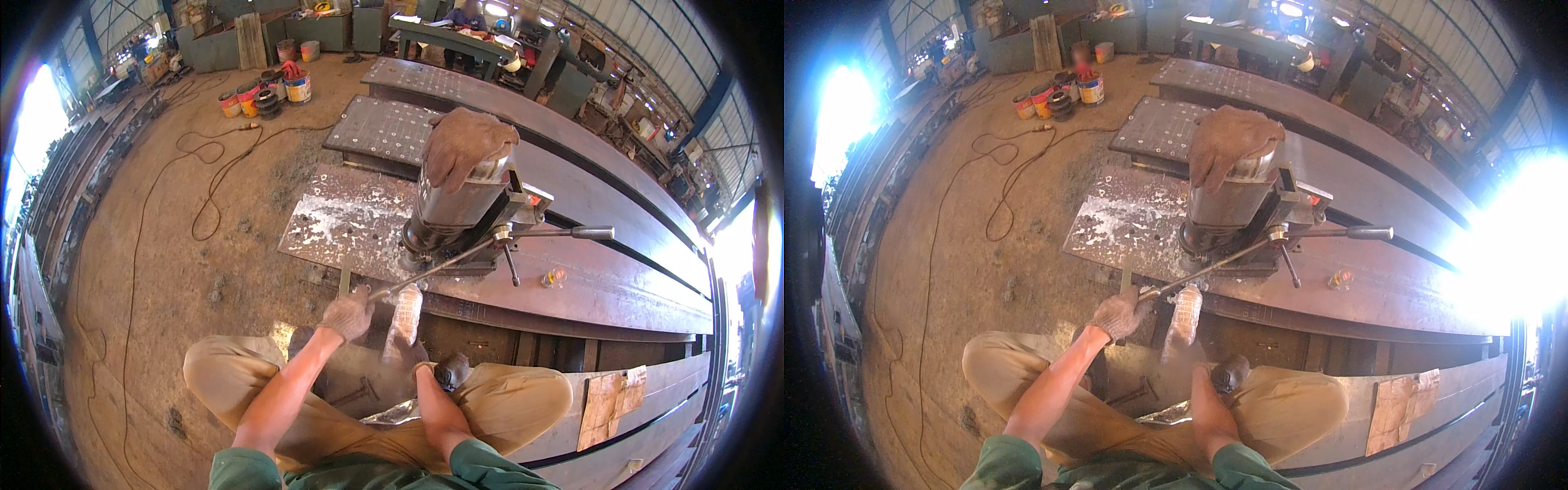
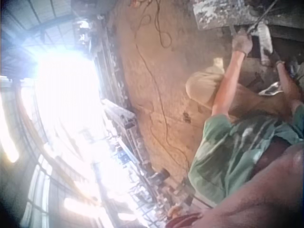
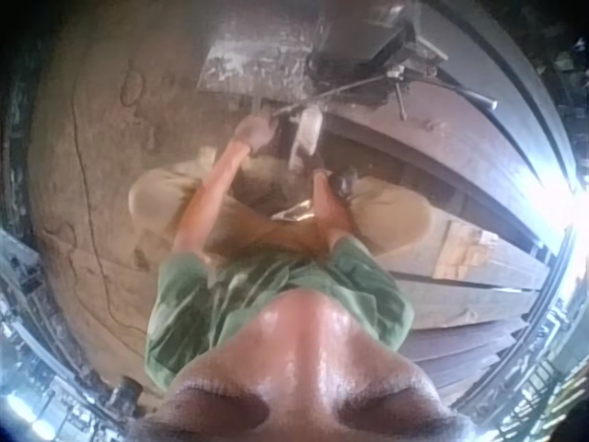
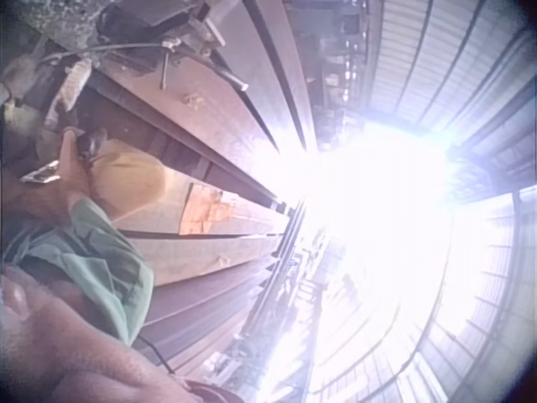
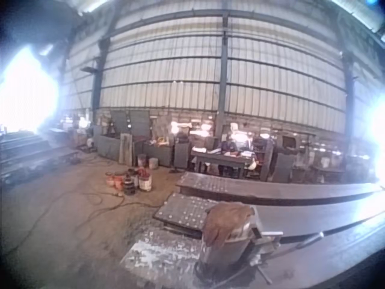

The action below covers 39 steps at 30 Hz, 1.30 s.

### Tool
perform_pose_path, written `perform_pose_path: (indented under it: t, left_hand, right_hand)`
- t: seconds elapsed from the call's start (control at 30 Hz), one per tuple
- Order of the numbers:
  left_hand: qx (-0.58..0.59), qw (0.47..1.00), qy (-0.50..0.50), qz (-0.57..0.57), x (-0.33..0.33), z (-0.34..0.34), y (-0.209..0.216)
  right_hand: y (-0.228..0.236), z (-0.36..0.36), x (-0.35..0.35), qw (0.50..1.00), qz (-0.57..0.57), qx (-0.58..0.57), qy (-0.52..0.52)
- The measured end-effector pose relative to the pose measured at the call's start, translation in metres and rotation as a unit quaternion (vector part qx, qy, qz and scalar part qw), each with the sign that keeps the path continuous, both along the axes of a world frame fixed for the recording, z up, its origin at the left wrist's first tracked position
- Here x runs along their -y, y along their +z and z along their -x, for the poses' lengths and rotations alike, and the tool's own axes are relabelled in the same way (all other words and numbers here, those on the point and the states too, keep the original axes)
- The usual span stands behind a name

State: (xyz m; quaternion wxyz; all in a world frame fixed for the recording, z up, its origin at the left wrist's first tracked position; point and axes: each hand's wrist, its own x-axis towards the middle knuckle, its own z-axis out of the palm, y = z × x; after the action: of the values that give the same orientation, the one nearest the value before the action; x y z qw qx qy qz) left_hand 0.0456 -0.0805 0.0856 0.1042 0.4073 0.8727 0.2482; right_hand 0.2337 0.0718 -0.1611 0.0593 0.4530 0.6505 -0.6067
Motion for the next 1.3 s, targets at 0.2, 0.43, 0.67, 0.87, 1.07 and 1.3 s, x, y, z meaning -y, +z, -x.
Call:
perform_pose_path:
  t: [0.2,0.43,0.67,0.87,1.07,1.3]
  left_hand:
    - [0.019,0.999,0.019,0.03,0.008,0.001,-0.004]
    - [0.001,1.0,0.015,0.004,0.004,-0.001,-0.006]
    - [0.016,0.999,0.015,0.029,0.006,0.001,-0.007]
    - [0.045,0.997,0.021,0.057,0.005,0.001,0.001]
    - [0.048,0.997,0.016,0.06,0.005,0.002,-0.001]
    - [0.043,0.998,0.014,0.045,0.008,0.002,-0.01]
  right_hand:
    - [0.049,0.002,0.015,1.0,0.023,-0.014,0.005]
    - [0.028,-0.001,0.01,1.0,-0.025,0.003,0.002]
    - [0.038,0.0,0.013,1.0,-0.008,-0.001,-0.019]
    - [0.054,0.003,0.016,0.999,-0.018,0.022,-0.013]
    - [0.066,0.003,0.017,1.0,-0.014,0.026,-0.008]
    - [0.067,0.004,0.018,0.999,-0.031,0.03,0.011]
